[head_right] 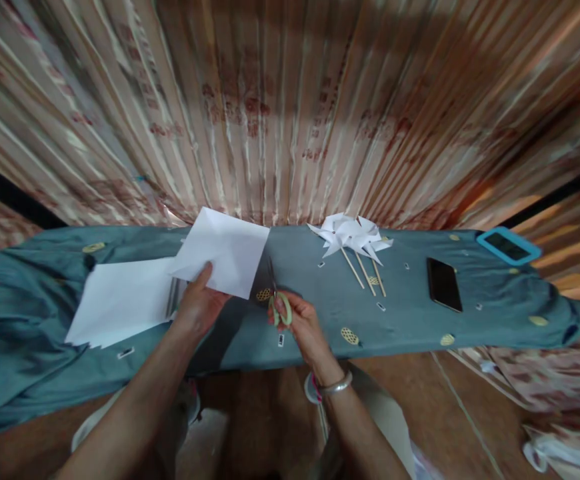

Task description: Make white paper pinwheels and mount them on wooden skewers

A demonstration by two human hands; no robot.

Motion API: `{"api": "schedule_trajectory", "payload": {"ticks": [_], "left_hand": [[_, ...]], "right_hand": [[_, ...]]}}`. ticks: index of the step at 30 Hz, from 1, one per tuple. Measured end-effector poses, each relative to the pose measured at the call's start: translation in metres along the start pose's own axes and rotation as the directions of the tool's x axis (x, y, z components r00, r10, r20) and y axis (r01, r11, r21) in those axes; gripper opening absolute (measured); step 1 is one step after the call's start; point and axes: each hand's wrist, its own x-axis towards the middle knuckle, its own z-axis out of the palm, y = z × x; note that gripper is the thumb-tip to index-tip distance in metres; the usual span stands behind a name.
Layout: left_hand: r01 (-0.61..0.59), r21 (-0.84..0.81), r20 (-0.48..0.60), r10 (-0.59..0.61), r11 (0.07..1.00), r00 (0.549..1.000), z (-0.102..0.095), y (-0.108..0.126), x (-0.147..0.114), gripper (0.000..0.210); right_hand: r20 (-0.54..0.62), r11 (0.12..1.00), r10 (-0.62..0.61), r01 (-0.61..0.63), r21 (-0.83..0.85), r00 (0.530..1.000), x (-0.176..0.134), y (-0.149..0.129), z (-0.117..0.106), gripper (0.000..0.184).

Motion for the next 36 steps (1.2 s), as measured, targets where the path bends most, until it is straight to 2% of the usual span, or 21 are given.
{"api": "schedule_trajectory", "payload": {"ticks": [3,7,13,19,25,36], "left_hand": [[-0.034,-0.005,-0.044,0.034,0.999,0.998,0.001,0.003,0.009,0.028],[-0.045,0.075,-0.029,0.048,0.996,0.998,-0.001,0.002,0.008,0.038],[-0.079,0.168,0.015,0.078,0.983,0.997,-0.005,-0.004,0.003,0.031],[-0.094,0.197,0.036,0.088,0.976,0.995,-0.004,-0.016,0.002,0.037],[-0.093,0.246,0.049,0.083,0.965,0.995,-0.006,-0.023,0.001,0.021],[-0.157,0.276,0.073,0.142,0.948,0.987,-0.009,-0.030,0.001,0.025]], "right_hand": [[0.101,0.995,0.035,-0.024,-0.100,0.994,-0.008,0.010,0.000,0.038],[0.150,0.973,0.117,-0.084,-0.214,0.982,-0.023,0.018,-0.003,0.042],[0.194,0.970,0.143,-0.098,-0.225,0.971,-0.032,0.012,-0.005,0.042],[0.189,0.956,0.139,-0.082,-0.282,0.972,-0.030,0.009,-0.001,0.043],[0.164,0.950,0.127,-0.072,-0.304,0.978,-0.026,0.008,0.001,0.048],[0.180,0.940,0.115,-0.049,-0.336,0.977,-0.026,0.008,0.001,0.045]]}}
